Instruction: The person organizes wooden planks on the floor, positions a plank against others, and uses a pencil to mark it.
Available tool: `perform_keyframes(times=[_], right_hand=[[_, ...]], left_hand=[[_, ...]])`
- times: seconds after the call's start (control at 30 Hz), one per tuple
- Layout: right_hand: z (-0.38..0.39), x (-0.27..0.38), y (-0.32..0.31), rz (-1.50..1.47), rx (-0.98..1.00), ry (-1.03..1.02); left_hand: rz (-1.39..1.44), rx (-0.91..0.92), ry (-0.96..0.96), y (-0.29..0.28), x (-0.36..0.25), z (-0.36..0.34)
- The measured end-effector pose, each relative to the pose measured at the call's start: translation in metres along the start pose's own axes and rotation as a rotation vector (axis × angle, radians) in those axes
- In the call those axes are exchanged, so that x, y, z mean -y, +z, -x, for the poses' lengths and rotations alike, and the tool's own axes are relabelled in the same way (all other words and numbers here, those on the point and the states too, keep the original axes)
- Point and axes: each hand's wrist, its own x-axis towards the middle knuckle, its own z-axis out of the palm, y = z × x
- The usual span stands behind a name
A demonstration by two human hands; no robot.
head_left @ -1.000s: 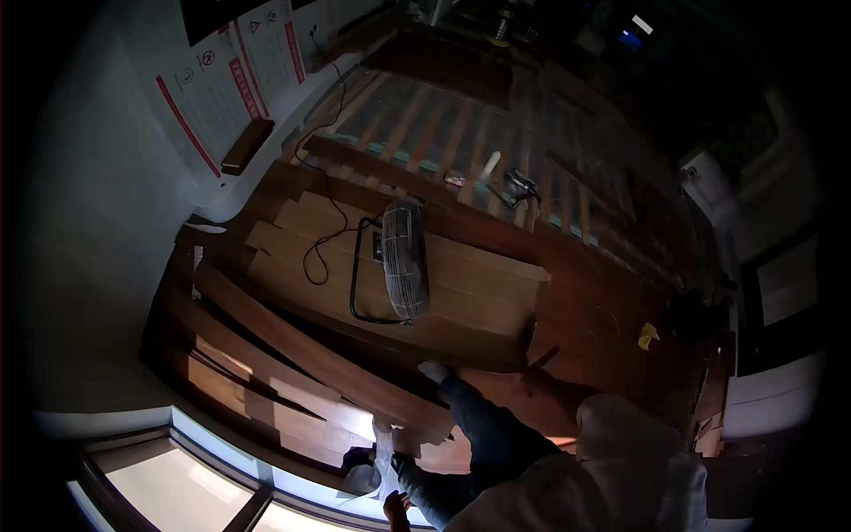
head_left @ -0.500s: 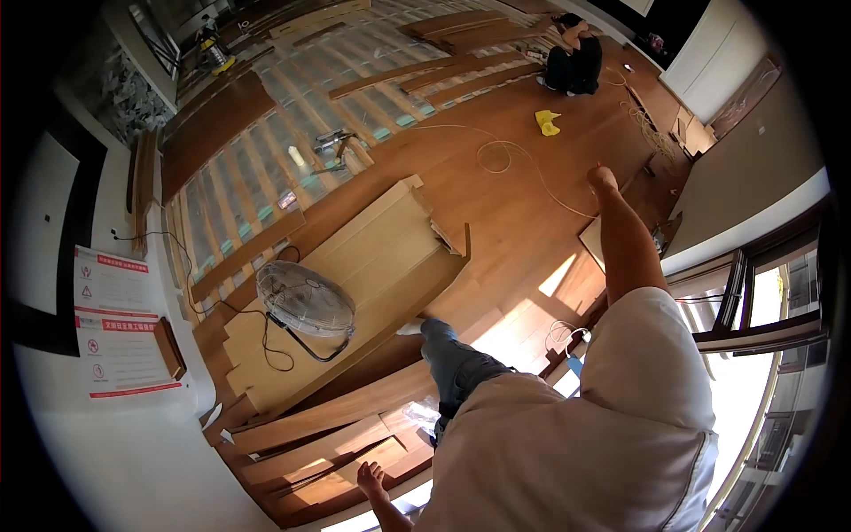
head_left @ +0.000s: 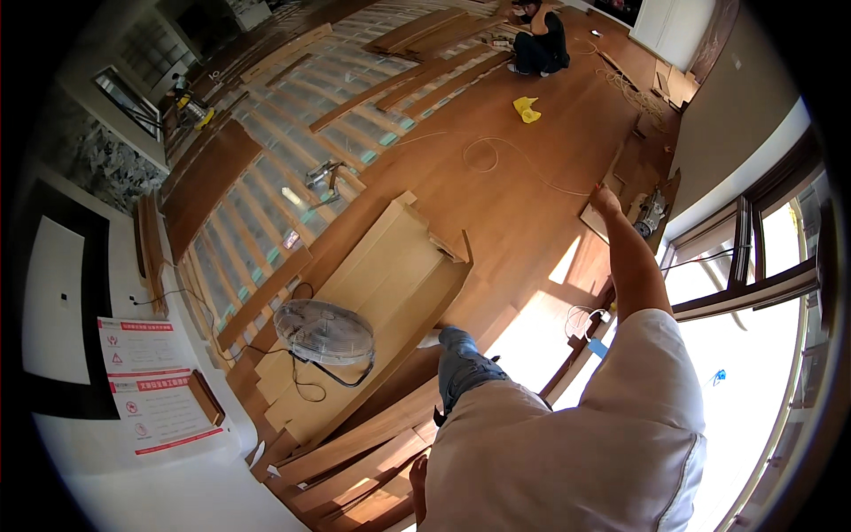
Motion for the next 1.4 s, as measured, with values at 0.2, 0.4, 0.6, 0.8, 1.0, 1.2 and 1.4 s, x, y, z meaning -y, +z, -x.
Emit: perform_keyframes(times=[0.2, 0.4, 0.6, 0.8, 1.0, 1.2, 1.4], right_hand=[[0.015, 0.076, 0.006, 0.254, -0.076, -0.170], [0.192, 0.310, 0.077, -0.051, 0.637, -0.818], [0.208, 0.310, 0.044, -0.708, 0.811, -0.245], [0.086, 0.222, 0.017, -1.060, 0.654, 0.381], [0.092, 0.242, -0.088, -0.823, 0.873, 0.081], [-0.038, 0.224, -0.112, -1.013, 0.666, 0.176], [-0.147, 0.018, -0.164, -0.333, 0.252, 0.034]], left_hand=[[0.136, -0.181, 0.170, -0.021, -0.049, -0.004], [0.398, -0.382, 0.161, -0.013, -0.026, 0.013], [0.376, -0.268, -0.089, 0.051, 0.063, 0.017], [0.517, -0.298, -0.162, 0.128, 0.103, 0.023], [0.410, -0.526, 0.119, 0.108, 0.060, 0.001], [0.931, -0.415, 0.103, 0.139, 0.081, 0.016], [0.471, -0.118, -0.254, 0.118, 0.171, 0.040]])
